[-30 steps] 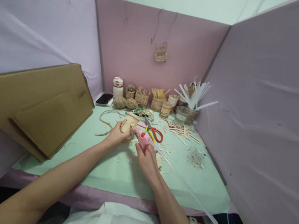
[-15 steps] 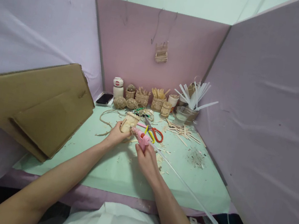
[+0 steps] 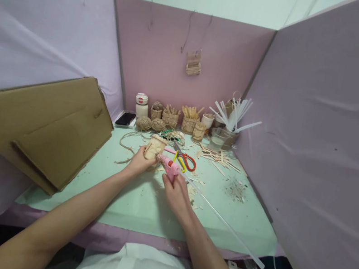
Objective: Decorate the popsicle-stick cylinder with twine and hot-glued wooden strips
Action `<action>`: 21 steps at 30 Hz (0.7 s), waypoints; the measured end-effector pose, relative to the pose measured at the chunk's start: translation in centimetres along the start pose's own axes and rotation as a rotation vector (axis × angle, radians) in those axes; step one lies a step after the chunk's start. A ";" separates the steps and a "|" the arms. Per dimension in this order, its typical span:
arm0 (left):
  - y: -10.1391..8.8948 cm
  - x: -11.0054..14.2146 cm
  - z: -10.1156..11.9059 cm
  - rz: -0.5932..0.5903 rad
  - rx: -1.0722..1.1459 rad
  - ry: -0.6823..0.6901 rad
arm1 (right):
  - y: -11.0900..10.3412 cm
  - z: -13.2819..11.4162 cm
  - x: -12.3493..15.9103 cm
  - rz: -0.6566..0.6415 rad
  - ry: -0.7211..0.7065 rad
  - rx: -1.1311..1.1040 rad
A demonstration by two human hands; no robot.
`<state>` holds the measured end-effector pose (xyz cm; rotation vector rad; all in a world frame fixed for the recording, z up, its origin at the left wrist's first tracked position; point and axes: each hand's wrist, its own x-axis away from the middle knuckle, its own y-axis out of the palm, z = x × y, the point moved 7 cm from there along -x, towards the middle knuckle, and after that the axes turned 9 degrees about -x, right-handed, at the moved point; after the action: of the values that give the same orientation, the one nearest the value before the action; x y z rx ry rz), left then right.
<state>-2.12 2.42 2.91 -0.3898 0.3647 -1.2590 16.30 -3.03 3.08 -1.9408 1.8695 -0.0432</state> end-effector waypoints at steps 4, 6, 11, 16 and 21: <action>0.0 -0.1 -0.1 0.012 0.026 -0.003 | 0.0 0.0 0.0 0.000 -0.002 0.002; 0.0 -0.1 -0.2 0.015 0.024 0.001 | 0.0 0.1 0.0 0.008 -0.008 0.001; 0.1 -0.1 -0.2 0.002 -0.003 0.003 | 0.0 0.2 0.0 0.008 -0.001 0.015; 0.4 -0.5 -0.8 -0.020 0.035 -0.002 | -1.1 -1.1 0.2 0.041 -0.083 -0.094; 0.8 -1.1 -1.7 -0.026 0.092 -0.023 | -4.1 0.5 -0.7 0.222 0.035 -0.247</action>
<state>-2.56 3.53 1.07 -0.3310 0.2818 -1.2908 20.26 -2.30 4.14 -1.8819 2.1906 0.2330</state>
